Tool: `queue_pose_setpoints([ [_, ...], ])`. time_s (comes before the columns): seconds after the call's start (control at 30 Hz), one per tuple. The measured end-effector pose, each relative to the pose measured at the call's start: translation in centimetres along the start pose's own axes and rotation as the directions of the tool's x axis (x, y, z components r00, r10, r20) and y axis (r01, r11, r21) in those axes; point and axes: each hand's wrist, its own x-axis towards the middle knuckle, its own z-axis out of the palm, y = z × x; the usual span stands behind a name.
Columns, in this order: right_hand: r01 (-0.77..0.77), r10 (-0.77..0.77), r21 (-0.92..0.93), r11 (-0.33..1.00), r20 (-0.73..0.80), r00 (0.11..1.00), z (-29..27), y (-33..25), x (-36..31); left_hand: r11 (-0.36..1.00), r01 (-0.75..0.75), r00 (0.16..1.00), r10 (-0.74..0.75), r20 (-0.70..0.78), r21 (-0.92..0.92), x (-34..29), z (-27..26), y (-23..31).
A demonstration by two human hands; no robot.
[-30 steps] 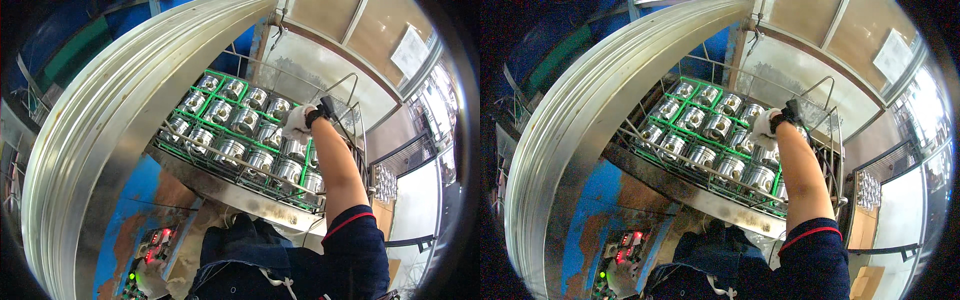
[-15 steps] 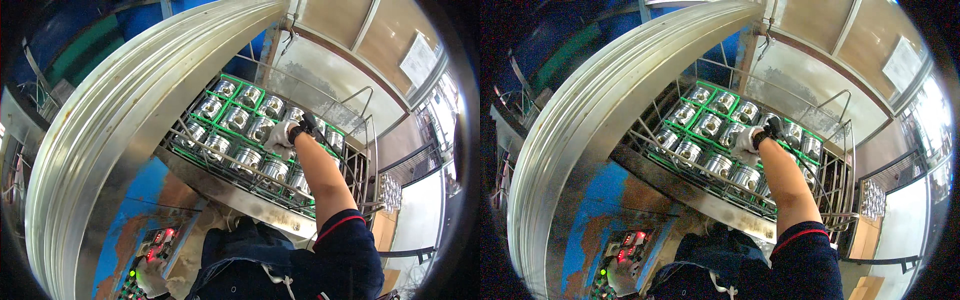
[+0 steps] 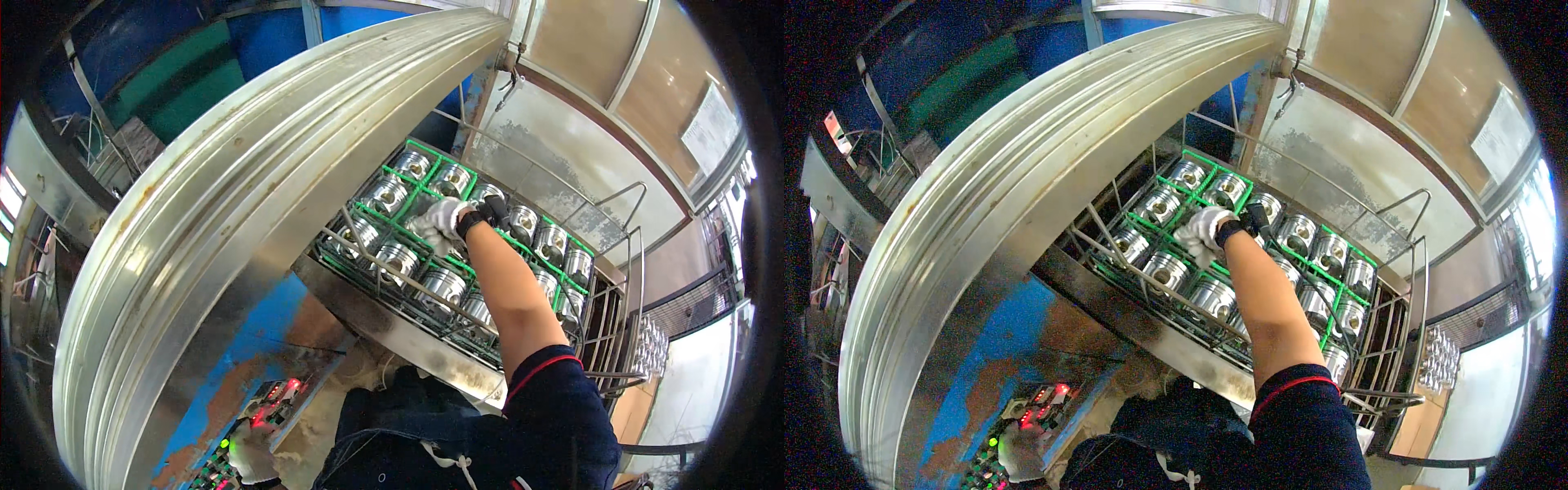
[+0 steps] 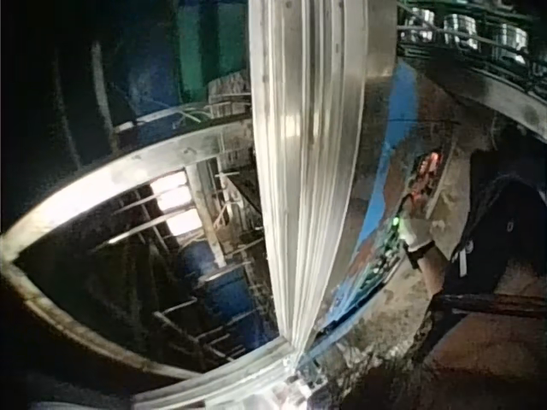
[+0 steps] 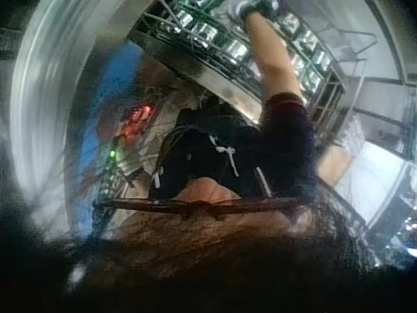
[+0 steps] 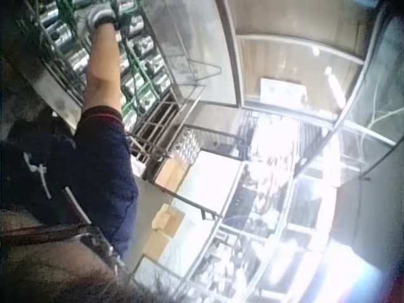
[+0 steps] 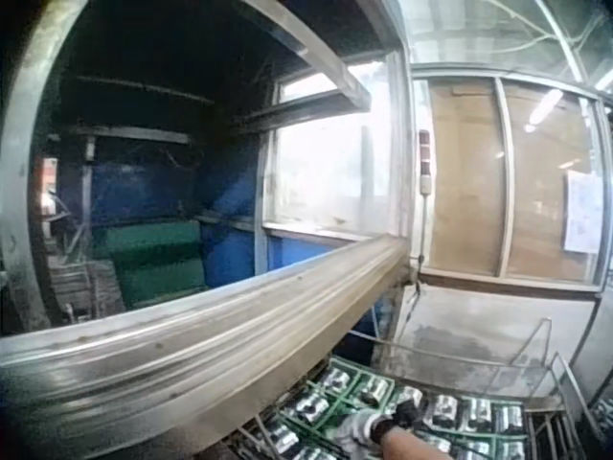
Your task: Clean and organize metal pistons in a fabrication facility.
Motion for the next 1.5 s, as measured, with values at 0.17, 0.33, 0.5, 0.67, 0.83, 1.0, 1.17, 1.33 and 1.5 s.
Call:
queue_pose_setpoints([
  [0.17,-0.082,-0.130,-0.373,0.924,-0.510,0.850,5.2,-2.9,1.6,0.977,0.096,0.994,-0.103,-0.027,-0.193,1.7,0.1,0.3],
  [0.33,0.067,-0.399,-0.833,0.549,-0.190,0.897,-3.2,-2.9,4.2,0.949,0.179,0.971,-0.128,0.202,-0.258,6.5,-2.3,-1.8],
  [0.5,-0.520,-0.400,-0.709,0.475,-0.701,0.591,-1.8,-7.6,2.4,0.821,-0.266,0.961,0.187,0.203,0.504,6.0,-4.3,-2.2],
  [0.67,-0.027,-0.073,-0.114,0.993,-0.781,0.620,-3.6,-4.5,2.8,0.769,-0.297,0.955,0.221,0.200,0.566,6.2,-1.7,0.1],
  [0.83,-0.662,-0.252,-0.708,0.245,-0.706,0.661,-0.8,-7.7,-7.1,0.579,-0.402,0.915,0.290,0.281,0.710,9.3,-4.4,-2.0],
  [1.0,-0.448,-0.132,-0.429,0.784,-0.821,0.556,-5.2,-1.1,-9.1,0.500,-0.500,0.864,0.341,0.370,0.707,12.4,-5.1,-2.1],
  [1.17,-0.680,-0.008,-0.374,0.631,-0.880,0.476,-2.7,-1.9,-14.9,0.742,-0.377,0.925,0.264,0.275,0.555,14.2,-4.5,-0.9],
  [1.33,-0.586,0.105,-0.236,0.775,-0.867,0.487,-2.9,1.0,-16.7,0.886,-0.164,0.984,0.117,0.133,0.435,15.9,-0.3,2.1],
  [1.5,-0.537,0.171,-0.059,0.841,-0.914,0.368,-2.9,3.2,-21.2,0.940,-0.062,0.995,0.030,0.098,0.334,17.7,2.5,4.3],
])
